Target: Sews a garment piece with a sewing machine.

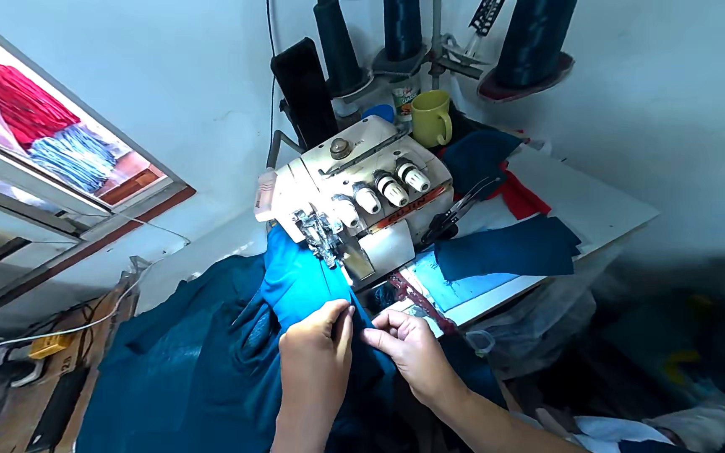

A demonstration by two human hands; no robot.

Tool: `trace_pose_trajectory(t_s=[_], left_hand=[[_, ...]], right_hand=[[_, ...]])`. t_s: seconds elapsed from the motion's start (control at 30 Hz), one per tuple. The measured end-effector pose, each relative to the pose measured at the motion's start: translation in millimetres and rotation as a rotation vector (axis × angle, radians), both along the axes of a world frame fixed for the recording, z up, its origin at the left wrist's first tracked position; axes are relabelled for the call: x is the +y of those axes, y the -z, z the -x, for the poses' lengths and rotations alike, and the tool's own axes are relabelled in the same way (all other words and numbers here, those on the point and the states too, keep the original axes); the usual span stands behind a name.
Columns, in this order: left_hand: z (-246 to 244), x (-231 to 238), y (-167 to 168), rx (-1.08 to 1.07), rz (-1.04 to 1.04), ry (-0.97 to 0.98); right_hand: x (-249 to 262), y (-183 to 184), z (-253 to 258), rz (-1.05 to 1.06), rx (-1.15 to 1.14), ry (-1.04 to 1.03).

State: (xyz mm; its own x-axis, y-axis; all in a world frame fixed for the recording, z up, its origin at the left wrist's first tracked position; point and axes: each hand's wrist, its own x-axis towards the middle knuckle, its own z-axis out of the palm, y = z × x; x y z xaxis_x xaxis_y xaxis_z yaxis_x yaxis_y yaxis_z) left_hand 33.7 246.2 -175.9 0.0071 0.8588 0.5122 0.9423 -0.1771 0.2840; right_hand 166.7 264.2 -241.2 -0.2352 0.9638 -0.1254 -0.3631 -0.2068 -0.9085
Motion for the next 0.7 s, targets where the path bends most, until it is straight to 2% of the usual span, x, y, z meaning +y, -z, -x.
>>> trace_pose_trajectory(t_s=[0.2, 0.33, 0.43, 0.7], left_hand=[[-8.0, 10.9, 4.9, 0.034, -0.016, -0.11], [-0.3, -7.3, 15.3, 0.097, -0.11, -0.034], [2.3, -13.7, 29.4, 0.073, -0.216, 0.056], [-6.1, 2.8, 28.3, 0.065, -0.177, 0.037]], right_hand=[[21.2, 3.2, 14.2, -0.116, -0.123, 0.064], [16.5, 8.9, 10.4, -0.227, -0.183, 0.084], [7.5, 8.8, 4.4, -0.218, -0.165, 0.079], [11.8, 2.3, 13.1, -0.21, -0.096, 0.136]])
